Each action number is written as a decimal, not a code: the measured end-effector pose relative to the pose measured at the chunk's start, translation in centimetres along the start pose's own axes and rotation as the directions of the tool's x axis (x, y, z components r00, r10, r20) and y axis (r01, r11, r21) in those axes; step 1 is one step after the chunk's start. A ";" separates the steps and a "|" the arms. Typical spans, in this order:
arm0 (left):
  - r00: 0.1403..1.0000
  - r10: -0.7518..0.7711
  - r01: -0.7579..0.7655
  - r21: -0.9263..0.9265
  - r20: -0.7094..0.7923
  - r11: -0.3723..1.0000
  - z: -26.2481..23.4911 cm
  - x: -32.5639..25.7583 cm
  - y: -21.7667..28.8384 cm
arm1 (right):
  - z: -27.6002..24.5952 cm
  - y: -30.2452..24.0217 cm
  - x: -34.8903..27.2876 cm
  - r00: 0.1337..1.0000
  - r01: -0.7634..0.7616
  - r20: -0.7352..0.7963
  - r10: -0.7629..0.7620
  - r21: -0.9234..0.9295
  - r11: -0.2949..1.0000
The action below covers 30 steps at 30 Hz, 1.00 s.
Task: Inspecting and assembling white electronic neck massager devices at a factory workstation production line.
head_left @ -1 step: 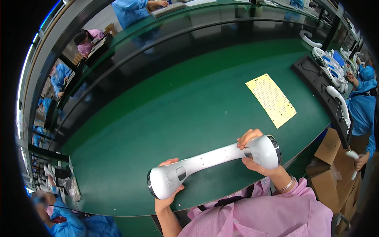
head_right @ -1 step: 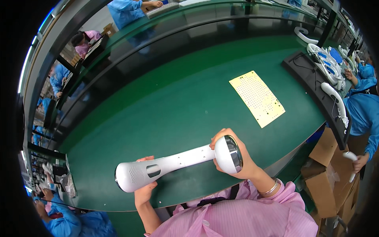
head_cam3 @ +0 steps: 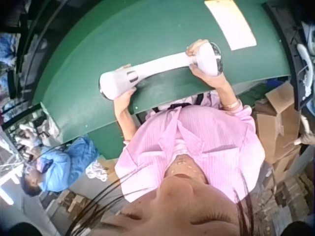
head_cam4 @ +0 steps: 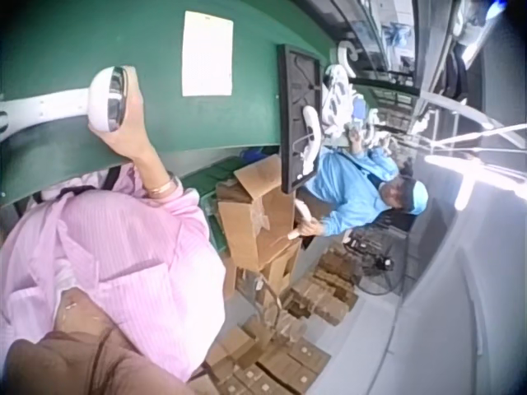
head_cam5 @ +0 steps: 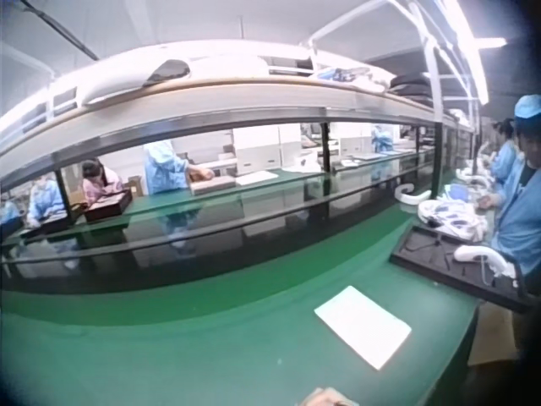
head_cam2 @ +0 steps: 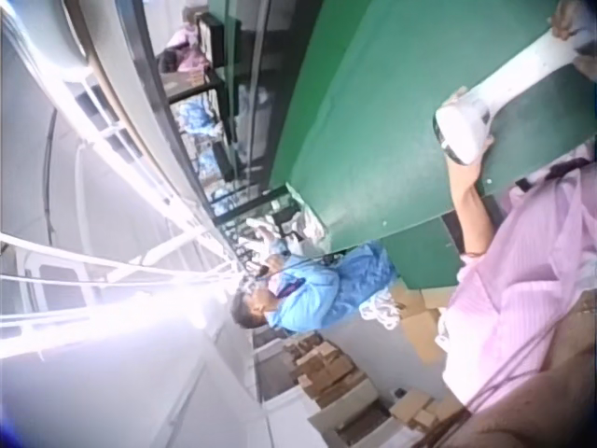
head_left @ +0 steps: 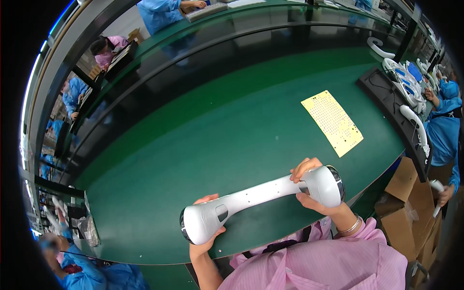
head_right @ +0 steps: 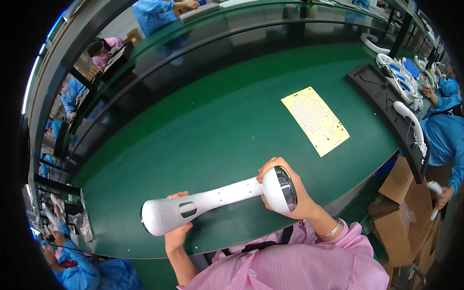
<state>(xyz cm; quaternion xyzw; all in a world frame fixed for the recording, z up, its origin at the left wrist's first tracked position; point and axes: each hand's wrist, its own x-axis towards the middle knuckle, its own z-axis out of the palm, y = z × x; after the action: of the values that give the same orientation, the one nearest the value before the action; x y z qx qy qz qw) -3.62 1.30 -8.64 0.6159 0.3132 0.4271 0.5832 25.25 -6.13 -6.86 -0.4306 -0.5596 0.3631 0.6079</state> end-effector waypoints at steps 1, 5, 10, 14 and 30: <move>1.000 0.012 -0.012 -0.008 0.000 1.000 -0.1 0.0 -0.1 | 0.0 -0.1 0.0 1.000 -0.003 0.003 0.003 -0.001 1.000; 0.999 0.015 -0.018 -0.055 -0.045 0.998 0.3 0.1 -0.5 | 0.1 0.2 0.0 1.000 0.017 -0.006 -0.018 -0.049 0.999; 0.993 -0.090 0.080 -0.119 -0.074 0.990 1.5 0.8 -0.4 | 0.0 -0.2 0.9 0.987 -0.155 -0.029 0.155 0.012 0.988; 0.994 -0.086 0.052 -0.391 -0.070 0.919 3.4 1.2 0.1 | 0.1 -1.6 2.1 0.908 -0.413 0.105 0.405 0.382 0.827; 0.940 -0.340 0.210 -0.814 0.016 0.542 3.7 1.5 1.2 | 0.5 -2.1 3.3 0.776 -0.605 0.146 0.614 0.452 0.656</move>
<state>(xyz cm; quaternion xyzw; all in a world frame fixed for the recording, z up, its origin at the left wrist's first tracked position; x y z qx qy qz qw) 0.18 0.82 -7.10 0.1953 0.2194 0.4682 0.8334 25.00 -3.78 -3.70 -0.4340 -0.2701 0.6667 0.5425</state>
